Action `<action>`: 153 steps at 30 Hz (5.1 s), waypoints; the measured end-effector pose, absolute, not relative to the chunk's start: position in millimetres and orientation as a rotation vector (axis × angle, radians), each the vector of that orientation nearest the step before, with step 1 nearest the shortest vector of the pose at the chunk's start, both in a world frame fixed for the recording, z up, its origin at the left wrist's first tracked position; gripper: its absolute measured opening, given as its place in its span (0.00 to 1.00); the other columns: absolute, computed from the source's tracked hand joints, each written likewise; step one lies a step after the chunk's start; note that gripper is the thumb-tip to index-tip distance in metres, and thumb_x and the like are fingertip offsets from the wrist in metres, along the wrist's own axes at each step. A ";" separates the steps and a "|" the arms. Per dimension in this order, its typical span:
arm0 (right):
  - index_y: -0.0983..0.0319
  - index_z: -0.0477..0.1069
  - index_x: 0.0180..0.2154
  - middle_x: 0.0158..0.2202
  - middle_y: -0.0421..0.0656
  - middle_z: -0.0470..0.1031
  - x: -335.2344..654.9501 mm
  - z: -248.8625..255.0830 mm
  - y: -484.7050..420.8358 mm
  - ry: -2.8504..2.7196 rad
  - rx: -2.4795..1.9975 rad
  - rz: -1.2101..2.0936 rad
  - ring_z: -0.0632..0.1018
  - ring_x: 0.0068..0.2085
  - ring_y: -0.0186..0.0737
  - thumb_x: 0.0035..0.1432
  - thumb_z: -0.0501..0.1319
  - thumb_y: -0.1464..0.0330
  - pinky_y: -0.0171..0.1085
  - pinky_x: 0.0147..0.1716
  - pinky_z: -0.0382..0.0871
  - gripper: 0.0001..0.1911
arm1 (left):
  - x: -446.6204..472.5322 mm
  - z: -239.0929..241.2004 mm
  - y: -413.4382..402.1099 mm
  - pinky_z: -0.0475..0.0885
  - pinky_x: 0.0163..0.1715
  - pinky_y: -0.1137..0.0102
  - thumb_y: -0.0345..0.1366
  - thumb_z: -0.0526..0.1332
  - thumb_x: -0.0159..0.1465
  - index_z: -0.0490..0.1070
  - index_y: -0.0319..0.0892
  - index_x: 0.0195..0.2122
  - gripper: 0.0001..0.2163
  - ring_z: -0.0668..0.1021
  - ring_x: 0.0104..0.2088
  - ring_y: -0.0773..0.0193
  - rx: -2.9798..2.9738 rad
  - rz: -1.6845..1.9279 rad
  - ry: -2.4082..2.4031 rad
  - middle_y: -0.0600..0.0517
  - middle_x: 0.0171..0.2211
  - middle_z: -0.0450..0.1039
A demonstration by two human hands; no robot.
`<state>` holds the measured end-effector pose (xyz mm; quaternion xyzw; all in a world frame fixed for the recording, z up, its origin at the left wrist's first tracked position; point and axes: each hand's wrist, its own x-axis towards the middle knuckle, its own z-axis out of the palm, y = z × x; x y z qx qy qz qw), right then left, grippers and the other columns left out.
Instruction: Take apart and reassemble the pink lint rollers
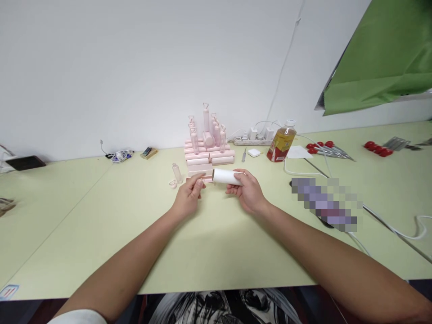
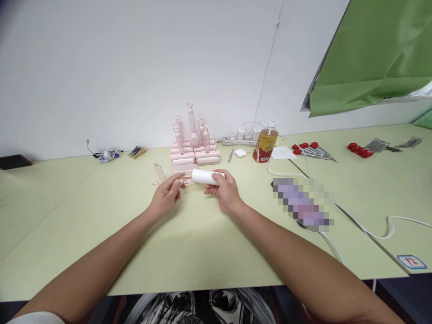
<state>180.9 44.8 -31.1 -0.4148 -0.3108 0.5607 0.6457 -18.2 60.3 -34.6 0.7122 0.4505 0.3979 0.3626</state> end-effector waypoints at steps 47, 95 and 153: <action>0.60 0.63 0.40 0.26 0.40 0.73 179.5 -19.5 39.1 -0.649 -0.881 1.317 0.75 0.24 0.36 0.54 0.59 0.71 0.36 0.23 0.74 0.10 | -12.8 -29.7 43.6 0.71 0.28 0.70 0.42 0.58 0.63 0.49 0.48 0.64 0.30 0.76 0.41 0.61 2.198 0.950 1.191 0.42 0.63 0.53; 0.61 0.63 0.39 0.30 0.41 0.74 167.4 -39.2 40.3 -0.756 -1.124 1.502 0.79 0.28 0.37 0.59 0.63 0.69 0.42 0.29 0.81 0.09 | -9.6 -36.7 70.7 0.65 0.25 0.69 0.32 0.56 0.53 0.64 0.43 0.37 0.09 0.73 0.25 0.62 1.673 0.678 1.469 0.52 0.27 0.71; 0.58 0.63 0.58 0.40 0.41 0.73 183.5 -10.4 21.2 -2.041 -1.135 1.153 0.70 0.33 0.37 0.47 0.57 0.73 0.33 0.29 0.64 0.33 | -19.3 -47.3 61.5 0.59 0.22 0.74 0.53 0.52 0.66 0.62 0.41 0.33 0.18 0.64 0.21 0.70 1.846 0.846 0.865 0.58 0.20 0.61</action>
